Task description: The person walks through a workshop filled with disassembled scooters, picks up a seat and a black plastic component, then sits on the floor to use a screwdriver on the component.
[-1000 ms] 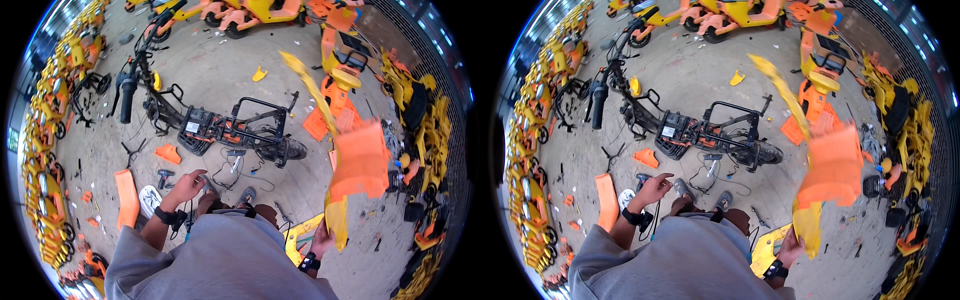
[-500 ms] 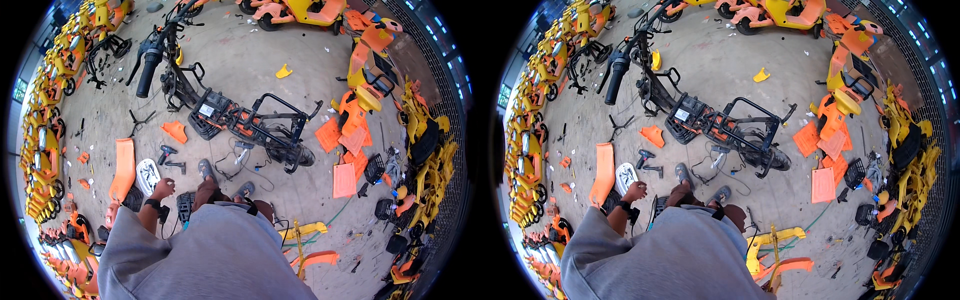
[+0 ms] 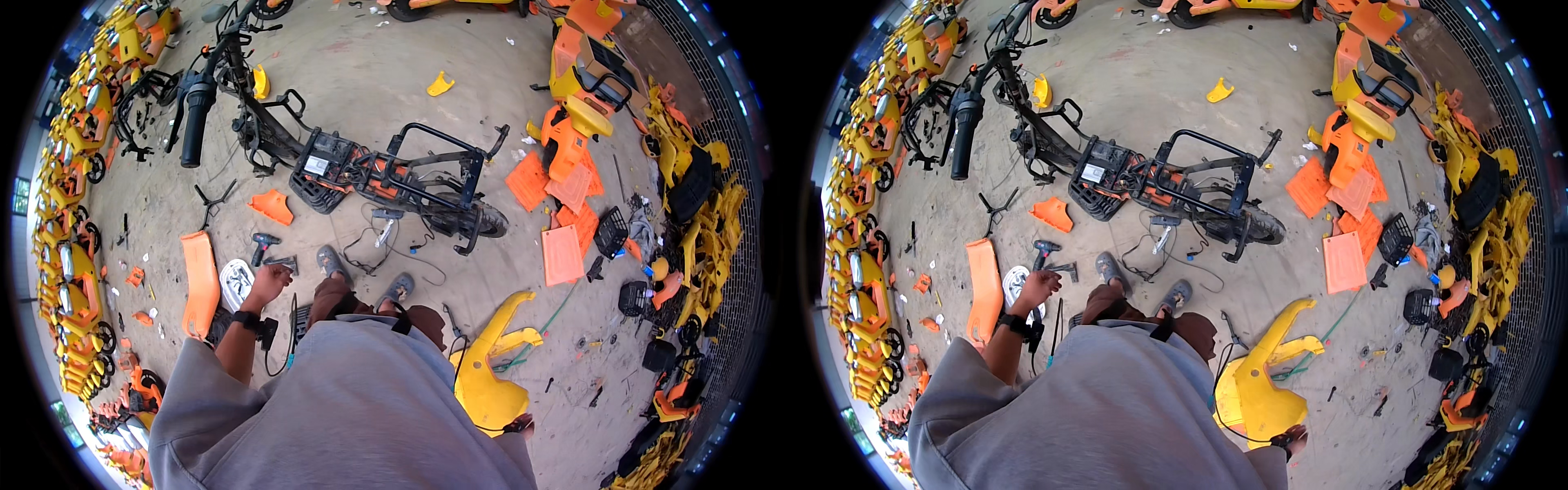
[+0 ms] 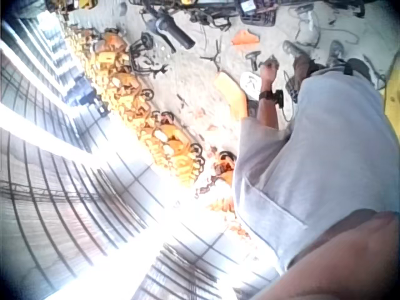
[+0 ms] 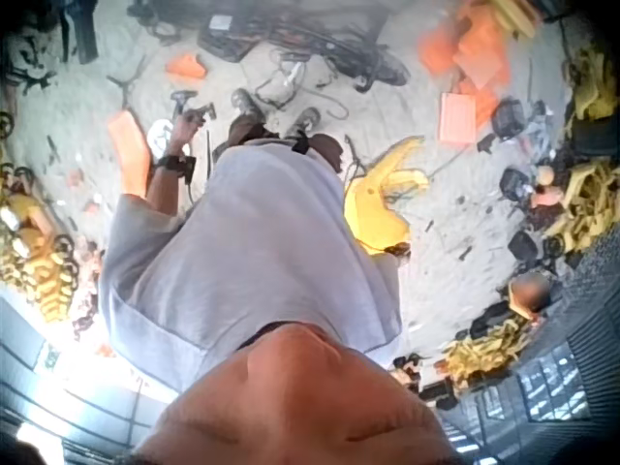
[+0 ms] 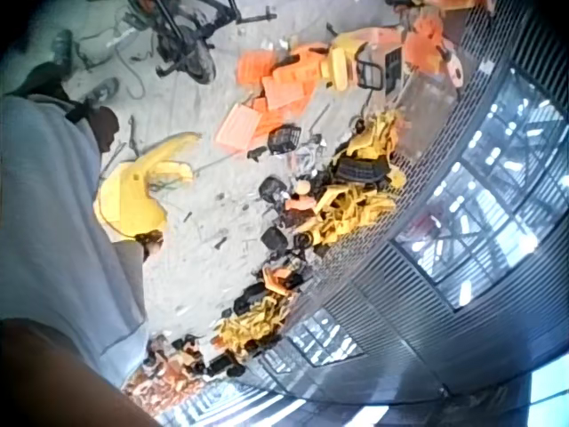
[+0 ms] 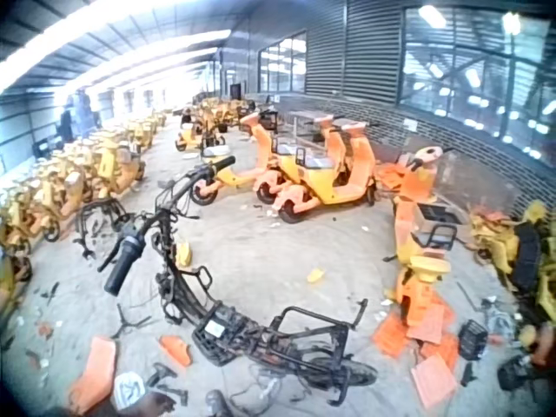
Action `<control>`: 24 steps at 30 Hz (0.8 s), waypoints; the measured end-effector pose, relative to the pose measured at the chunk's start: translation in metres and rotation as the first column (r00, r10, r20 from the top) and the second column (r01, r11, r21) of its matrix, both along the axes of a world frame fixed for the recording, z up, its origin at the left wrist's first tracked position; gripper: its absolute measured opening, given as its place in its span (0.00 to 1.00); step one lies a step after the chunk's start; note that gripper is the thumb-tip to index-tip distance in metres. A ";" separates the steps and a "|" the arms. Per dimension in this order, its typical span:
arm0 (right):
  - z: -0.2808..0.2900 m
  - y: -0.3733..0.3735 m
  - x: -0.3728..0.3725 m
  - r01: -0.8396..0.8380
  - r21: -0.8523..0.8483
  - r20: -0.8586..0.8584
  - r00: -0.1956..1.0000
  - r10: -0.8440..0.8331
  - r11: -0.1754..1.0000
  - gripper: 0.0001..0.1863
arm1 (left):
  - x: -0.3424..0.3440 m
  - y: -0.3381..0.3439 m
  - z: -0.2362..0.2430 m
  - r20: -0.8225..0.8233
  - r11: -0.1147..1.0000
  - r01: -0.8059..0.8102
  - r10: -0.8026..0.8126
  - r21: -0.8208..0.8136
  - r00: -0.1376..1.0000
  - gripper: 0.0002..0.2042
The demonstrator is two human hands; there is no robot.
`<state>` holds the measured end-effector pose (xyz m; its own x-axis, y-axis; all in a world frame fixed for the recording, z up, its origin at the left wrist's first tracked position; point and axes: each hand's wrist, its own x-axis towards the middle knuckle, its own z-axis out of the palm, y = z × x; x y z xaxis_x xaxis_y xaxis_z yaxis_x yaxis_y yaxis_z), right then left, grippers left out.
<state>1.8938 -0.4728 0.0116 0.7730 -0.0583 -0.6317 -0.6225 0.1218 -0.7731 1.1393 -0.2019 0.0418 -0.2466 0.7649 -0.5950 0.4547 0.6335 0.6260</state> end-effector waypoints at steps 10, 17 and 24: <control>-0.077 0.281 -0.125 -0.889 -0.341 -0.036 0.339 0.940 0.307 0.19 | -0.037 -0.115 -0.026 -0.058 0.941 -0.236 0.229 -0.243 0.972 0.13; -0.093 0.453 -0.274 -0.707 -0.707 0.181 -0.154 0.971 0.020 0.28 | -0.022 -0.280 -0.022 -0.112 0.615 -0.711 0.724 -0.340 0.680 0.11; -0.135 0.502 -0.277 -0.379 -0.895 -0.203 -0.120 0.972 -0.234 0.21 | 0.038 -0.343 -0.041 -0.027 0.366 -0.853 0.914 -0.372 0.404 0.13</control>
<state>1.6169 0.0295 -0.1233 0.5088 0.7842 -0.3552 0.7378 -0.6098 -0.2895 1.1769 -0.5449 0.0005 -0.5557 -0.0491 -0.8299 -0.5636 0.7562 0.3326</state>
